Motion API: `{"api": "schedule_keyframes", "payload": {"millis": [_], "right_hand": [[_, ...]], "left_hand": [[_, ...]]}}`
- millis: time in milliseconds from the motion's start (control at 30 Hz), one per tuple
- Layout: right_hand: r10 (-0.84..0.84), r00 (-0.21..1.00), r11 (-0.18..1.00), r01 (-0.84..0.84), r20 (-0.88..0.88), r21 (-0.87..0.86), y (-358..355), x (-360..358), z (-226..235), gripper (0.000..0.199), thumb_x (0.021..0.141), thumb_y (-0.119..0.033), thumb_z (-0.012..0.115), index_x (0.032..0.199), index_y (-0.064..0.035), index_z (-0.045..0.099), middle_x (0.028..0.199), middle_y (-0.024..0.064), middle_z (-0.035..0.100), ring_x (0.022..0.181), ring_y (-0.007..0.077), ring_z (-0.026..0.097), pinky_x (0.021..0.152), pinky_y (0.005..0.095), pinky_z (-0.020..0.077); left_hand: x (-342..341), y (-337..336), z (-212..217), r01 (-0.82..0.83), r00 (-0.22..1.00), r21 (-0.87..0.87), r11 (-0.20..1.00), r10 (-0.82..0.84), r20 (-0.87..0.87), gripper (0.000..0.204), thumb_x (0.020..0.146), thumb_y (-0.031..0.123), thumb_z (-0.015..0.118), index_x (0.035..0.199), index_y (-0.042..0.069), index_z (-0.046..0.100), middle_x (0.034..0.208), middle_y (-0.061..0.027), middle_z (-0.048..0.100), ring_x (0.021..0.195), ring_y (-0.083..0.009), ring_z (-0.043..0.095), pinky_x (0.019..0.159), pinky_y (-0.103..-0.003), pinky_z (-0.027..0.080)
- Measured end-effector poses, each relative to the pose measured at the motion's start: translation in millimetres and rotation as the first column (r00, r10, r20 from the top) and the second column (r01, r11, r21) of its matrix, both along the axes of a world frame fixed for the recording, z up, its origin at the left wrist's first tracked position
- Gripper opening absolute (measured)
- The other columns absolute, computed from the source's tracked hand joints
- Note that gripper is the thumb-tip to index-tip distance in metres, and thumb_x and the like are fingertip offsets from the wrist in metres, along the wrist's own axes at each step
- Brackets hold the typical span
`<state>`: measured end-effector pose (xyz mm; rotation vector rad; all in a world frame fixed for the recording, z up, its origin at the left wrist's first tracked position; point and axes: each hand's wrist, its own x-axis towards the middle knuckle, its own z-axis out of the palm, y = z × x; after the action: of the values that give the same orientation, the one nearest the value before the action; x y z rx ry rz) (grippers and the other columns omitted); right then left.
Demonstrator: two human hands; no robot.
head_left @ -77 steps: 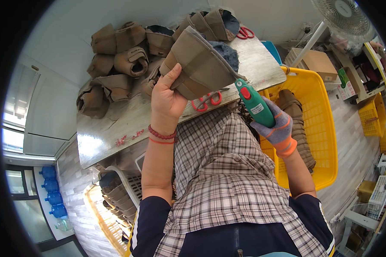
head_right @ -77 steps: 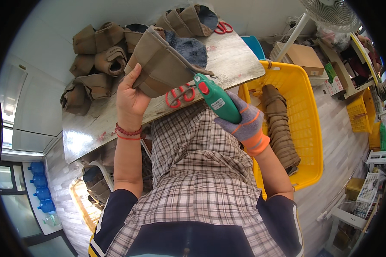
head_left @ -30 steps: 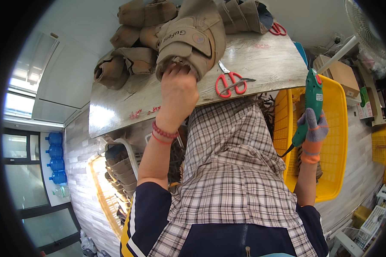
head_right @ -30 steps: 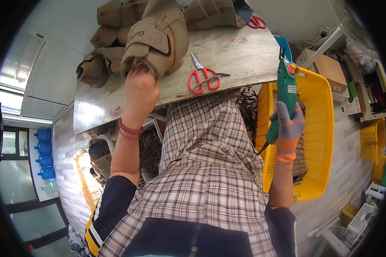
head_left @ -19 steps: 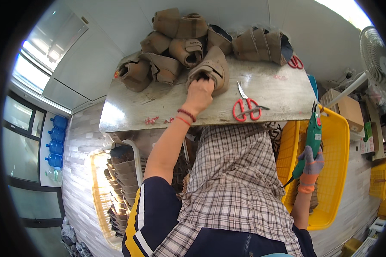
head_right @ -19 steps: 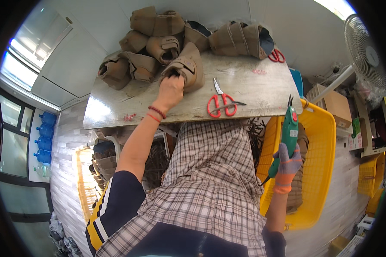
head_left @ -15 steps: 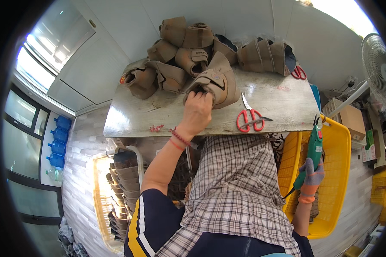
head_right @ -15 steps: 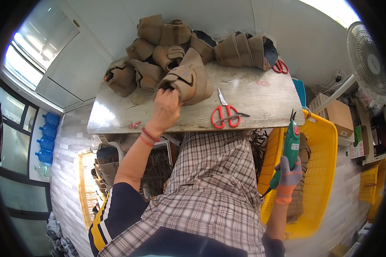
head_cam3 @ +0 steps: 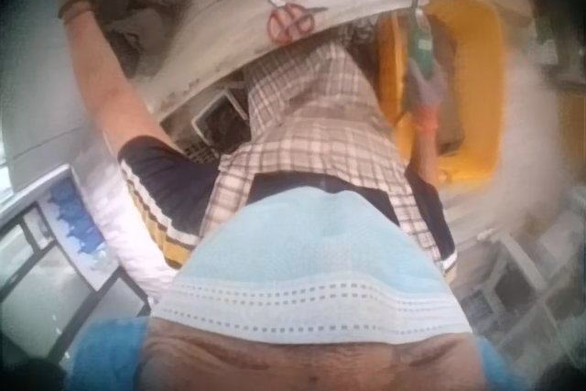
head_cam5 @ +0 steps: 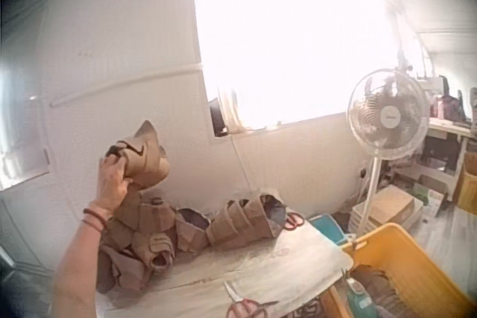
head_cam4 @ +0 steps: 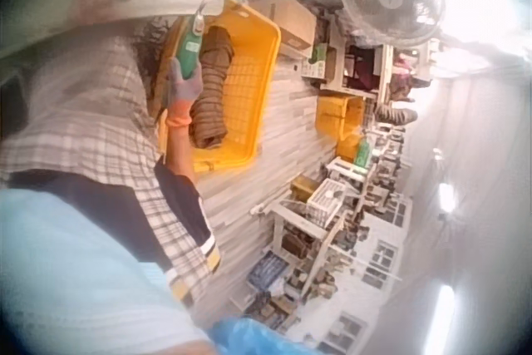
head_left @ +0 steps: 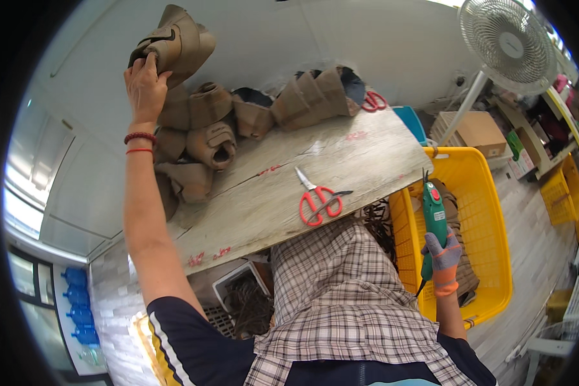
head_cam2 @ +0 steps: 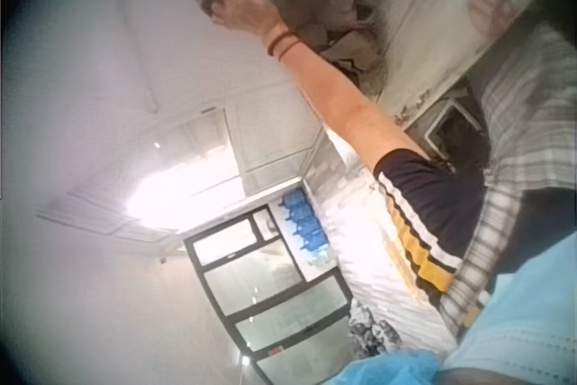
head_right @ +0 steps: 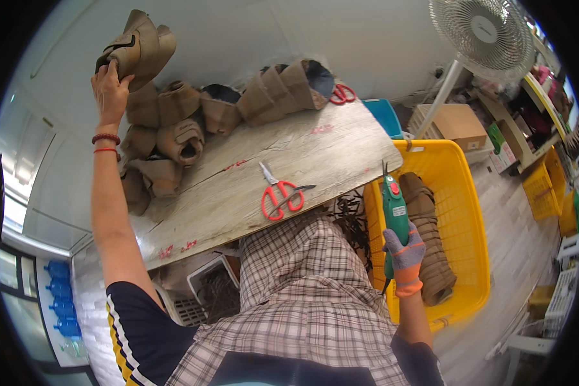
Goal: The person uses a green electric trimmer to cut the edges of several brown slip-on shoes on a table, then switches to red-handled scissors to trim the interior lining. Finished shoes are placed back on the table.
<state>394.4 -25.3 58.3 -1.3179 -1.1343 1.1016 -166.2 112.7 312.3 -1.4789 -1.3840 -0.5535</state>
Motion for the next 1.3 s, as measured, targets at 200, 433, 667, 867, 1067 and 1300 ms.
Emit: {"api": "schedule_keyframes", "payload": {"millis": [200, 433, 667, 867, 1067, 1300], "right_hand": [[-0.107, 0.993, 0.992, 0.11, 0.039, -0.065, 2, 10, 9, 0.049, 0.079, -0.021, 0.074, 0.118, 0.0014, 0.055, 0.081, 0.0043, 0.063, 0.06, 0.0096, 0.055, 0.054, 0.0248, 0.0459], [-0.161, 0.986, 0.987, 0.161, 0.047, 0.006, 3, 26, -8, 0.054, 0.078, -0.028, 0.076, 0.118, 0.0022, 0.056, 0.09, 0.0066, 0.066, 0.074, 0.0089, 0.058, 0.066, 0.0252, 0.0489], [-0.163, 0.986, 0.983, 0.166, 0.048, -0.079, 1, 31, -2, 0.053, 0.078, -0.028, 0.075, 0.117, 0.0013, 0.056, 0.091, 0.007, 0.066, 0.077, 0.0102, 0.059, 0.068, 0.0259, 0.0491], [-0.164, 0.986, 0.974, 0.164, 0.012, -0.155, 4, 25, -8, 0.051, 0.078, -0.024, 0.075, 0.116, 0.0026, 0.056, 0.086, 0.0054, 0.064, 0.071, 0.01, 0.057, 0.063, 0.0253, 0.0477], [-0.147, 0.989, 0.984, 0.144, -0.016, -0.108, 1, 17, -24, 0.04, 0.081, -0.017, 0.07, 0.113, 0.0029, 0.055, 0.081, 0.0044, 0.06, 0.062, 0.011, 0.055, 0.057, 0.0254, 0.0457], [-0.109, 0.994, 0.99, 0.11, 0.012, -0.091, 0, 12, -29, 0.041, 0.081, -0.017, 0.07, 0.113, 0.0025, 0.055, 0.08, 0.0055, 0.06, 0.062, 0.0123, 0.055, 0.057, 0.027, 0.0454]], "left_hand": [[23, 97, -56, 0.106, 0.97, -0.31, 0.945, -0.167, -0.178, 0.041, 0.073, 0.004, 0.065, 0.113, 0.003, 0.054, 0.099, -0.0135, 0.059, 0.102, -0.0313, 0.05, 0.093, -0.042, 0.036], [73, 169, -123, 0.097, 0.995, -0.5, 0.861, -0.101, 0.019, 0.033, 0.076, -0.009, 0.046, 0.105, 0.003, 0.053, 0.109, -0.0145, 0.051, 0.108, -0.0331, 0.044, 0.101, -0.045, 0.032], [73, 177, -167, -0.012, 0.994, -0.236, 0.972, 0.037, 0.102, 0.056, 0.078, -0.007, 0.05, 0.131, 0.007, 0.042, 0.13, -0.0155, 0.042, 0.128, -0.0321, 0.034, 0.109, -0.047, 0.026], [73, 139, -272, 0.235, 0.488, 0.117, 0.965, -0.222, 0.844, 0.034, 0.077, 0.007, 0.064, 0.109, 0.0, 0.054, 0.108, -0.0155, 0.054, 0.1, -0.03, 0.05, 0.088, -0.04, 0.04], [121, 130, -334, 0.493, -0.648, 0.41, 0.767, 0.009, 0.762, 0.034, 0.084, 0.026, 0.068, 0.103, 0.0, 0.057, 0.098, -0.0132, 0.065, 0.088, -0.0221, 0.062, 0.079, -0.033, 0.05], [120, 151, -339, 0.167, -0.638, 0.241, 0.956, -0.081, 0.766, 0.043, 0.074, 0.021, 0.078, 0.103, -0.001, 0.056, 0.102, -0.0125, 0.062, 0.092, -0.0215, 0.059, 0.087, -0.035, 0.046]]}}
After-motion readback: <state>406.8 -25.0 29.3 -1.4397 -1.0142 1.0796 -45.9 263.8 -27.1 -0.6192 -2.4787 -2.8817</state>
